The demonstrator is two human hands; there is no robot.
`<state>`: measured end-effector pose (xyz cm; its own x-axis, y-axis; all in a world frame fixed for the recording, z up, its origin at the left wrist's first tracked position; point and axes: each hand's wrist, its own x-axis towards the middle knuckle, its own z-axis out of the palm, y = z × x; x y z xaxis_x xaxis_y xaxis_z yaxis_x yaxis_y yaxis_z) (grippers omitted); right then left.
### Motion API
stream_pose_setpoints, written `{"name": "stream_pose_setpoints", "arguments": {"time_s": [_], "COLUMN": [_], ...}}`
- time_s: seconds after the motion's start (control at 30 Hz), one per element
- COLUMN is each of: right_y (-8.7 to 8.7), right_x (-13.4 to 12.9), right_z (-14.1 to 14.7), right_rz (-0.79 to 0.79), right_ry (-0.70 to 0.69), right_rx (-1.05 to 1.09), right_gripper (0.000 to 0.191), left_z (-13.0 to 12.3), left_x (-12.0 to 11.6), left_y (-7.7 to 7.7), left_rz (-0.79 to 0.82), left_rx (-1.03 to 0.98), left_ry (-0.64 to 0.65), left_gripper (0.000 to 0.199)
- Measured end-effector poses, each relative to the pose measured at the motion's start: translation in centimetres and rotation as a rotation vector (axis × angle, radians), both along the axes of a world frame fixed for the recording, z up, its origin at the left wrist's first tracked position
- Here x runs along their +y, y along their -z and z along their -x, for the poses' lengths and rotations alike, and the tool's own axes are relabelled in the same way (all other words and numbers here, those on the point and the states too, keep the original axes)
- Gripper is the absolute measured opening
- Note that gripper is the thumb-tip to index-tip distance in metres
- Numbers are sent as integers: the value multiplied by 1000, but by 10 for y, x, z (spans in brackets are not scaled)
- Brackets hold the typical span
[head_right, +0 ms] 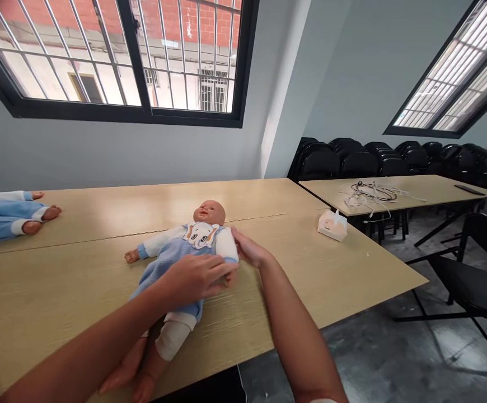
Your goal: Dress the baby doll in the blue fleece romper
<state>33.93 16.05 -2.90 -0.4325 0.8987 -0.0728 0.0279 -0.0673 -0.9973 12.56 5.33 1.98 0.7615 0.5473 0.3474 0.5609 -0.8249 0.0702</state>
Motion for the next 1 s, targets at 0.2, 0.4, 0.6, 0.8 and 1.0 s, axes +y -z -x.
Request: {"name": "stream_pose_setpoints", "arguments": {"time_s": [0.2,0.4,0.6,0.8,1.0], "right_y": [-8,-17,-29,-21,13], "right_x": [1,3,-26,-188,-272], "right_z": [-17,-25,1,103,160], "right_rz": [-12,-306,-669,-1141,-1326], "right_ry": [-53,-10,269,-106,-225], "right_rx": [-160,-496,-896,-647,-923], "right_gripper": [60,44,50,17,14], "left_z": [0,63,152,161,149], "left_x": [-13,-30,-81,-122,-119], "left_y": [-4,-14,49,97,100], "left_rz": [174,334,394,466,306], "left_rx": [20,-171,-404,-468,-421], "left_ry": [116,14,-476,-633,-682], "left_gripper": [49,18,21,25,18]}}
